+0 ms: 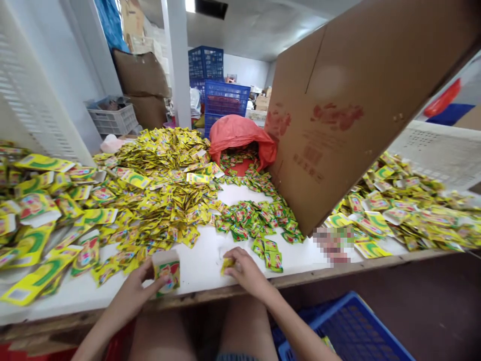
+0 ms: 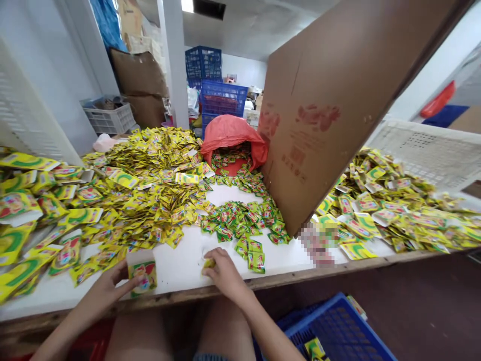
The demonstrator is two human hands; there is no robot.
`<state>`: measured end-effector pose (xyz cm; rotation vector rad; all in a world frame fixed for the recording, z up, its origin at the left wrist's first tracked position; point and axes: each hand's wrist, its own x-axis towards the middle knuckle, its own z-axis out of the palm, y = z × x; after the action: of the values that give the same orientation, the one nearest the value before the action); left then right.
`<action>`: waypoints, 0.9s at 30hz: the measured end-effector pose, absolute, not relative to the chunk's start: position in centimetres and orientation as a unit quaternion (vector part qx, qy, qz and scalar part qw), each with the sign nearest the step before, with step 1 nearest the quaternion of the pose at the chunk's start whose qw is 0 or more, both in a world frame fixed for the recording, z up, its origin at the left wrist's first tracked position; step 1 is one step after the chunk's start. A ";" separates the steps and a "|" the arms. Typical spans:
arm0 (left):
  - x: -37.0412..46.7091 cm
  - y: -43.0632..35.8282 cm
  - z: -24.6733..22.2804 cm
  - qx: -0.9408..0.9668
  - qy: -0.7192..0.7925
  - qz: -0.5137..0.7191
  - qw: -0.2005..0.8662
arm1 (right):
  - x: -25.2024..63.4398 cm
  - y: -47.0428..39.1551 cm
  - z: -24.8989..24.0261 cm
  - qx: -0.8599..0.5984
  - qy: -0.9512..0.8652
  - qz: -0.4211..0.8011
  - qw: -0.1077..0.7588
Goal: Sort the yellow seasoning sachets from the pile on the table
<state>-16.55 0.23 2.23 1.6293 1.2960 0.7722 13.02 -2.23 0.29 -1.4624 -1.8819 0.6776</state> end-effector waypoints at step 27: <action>-12.2 0.8 -0.5 0.515 0.443 0.379 0.628 | 27.0 -4.2 1.1 -0.712 -0.546 0.217 0.383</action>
<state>-12.19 0.83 -0.53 1.1813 1.0148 0.8679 27.04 -4.19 1.07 -1.8162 -1.3933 0.5535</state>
